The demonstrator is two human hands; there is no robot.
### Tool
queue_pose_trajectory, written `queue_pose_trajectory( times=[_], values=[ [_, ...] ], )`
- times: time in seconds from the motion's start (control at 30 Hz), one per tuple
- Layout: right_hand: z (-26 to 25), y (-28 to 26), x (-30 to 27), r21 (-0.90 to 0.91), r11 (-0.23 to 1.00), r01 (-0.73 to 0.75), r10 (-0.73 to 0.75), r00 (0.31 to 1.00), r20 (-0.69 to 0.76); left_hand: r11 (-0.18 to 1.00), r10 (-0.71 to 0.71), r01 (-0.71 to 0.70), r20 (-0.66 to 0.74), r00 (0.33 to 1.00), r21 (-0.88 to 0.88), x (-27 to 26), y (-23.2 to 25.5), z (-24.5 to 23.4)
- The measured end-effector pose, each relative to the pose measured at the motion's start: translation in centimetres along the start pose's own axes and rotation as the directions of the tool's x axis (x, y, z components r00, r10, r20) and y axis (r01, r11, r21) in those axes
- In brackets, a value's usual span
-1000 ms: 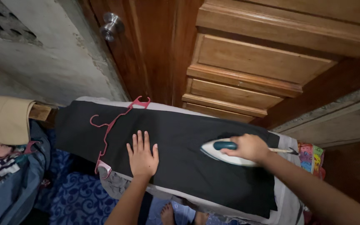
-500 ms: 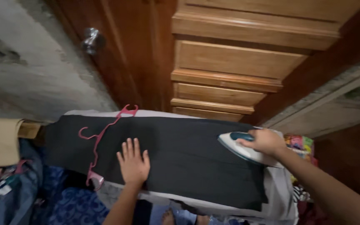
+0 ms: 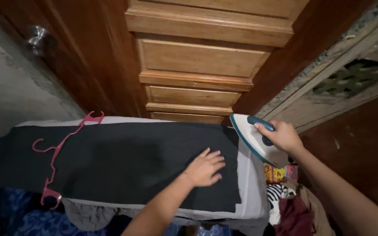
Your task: The person irons a black garment on an ironing board. They first pick up a hanger from a pile of clothes, place the garment on the board, and then use an iron to smooth the fabric. The person moves the iron back and forth across the garment to remove wrinkles.
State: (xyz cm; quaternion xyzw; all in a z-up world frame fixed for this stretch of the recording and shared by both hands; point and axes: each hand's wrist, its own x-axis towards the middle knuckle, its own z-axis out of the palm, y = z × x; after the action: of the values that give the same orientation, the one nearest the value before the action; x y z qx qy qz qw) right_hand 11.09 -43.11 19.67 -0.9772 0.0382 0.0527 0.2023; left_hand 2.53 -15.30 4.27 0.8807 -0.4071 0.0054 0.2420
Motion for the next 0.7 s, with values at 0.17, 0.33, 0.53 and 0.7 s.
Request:
queue_pose_trajectory(
  times=[0.17, 0.33, 0.53, 0.7],
  values=[
    [0.2, 1.6, -0.5, 0.035, 0.999, -0.004, 0.002, 0.999, 0.045, 0.996, -0.084, 0.085, -0.034, 0.996, 0.020, -1.0, 2.3, 2.4],
    [0.9, 2.3, -0.4, 0.049, 0.998, 0.032, -0.036, 0.996, 0.083, 0.991, -0.091, 0.096, -0.060, 0.994, 0.088, -1.1, 2.8, 3.2],
    [1.8, 1.0, 0.0, 0.051, 0.993, 0.106, -0.111, 0.989, 0.095, 0.993, -0.068, 0.079, -0.117, 0.991, 0.087, -1.2, 3.7, 4.2],
    [2.2, -2.7, 0.4, 0.009, 0.977, 0.211, -0.211, 0.971, 0.116, 0.976, -0.168, 0.127, -0.247, 0.954, -0.176, -3.7, 5.4, 1.5]
  ],
)
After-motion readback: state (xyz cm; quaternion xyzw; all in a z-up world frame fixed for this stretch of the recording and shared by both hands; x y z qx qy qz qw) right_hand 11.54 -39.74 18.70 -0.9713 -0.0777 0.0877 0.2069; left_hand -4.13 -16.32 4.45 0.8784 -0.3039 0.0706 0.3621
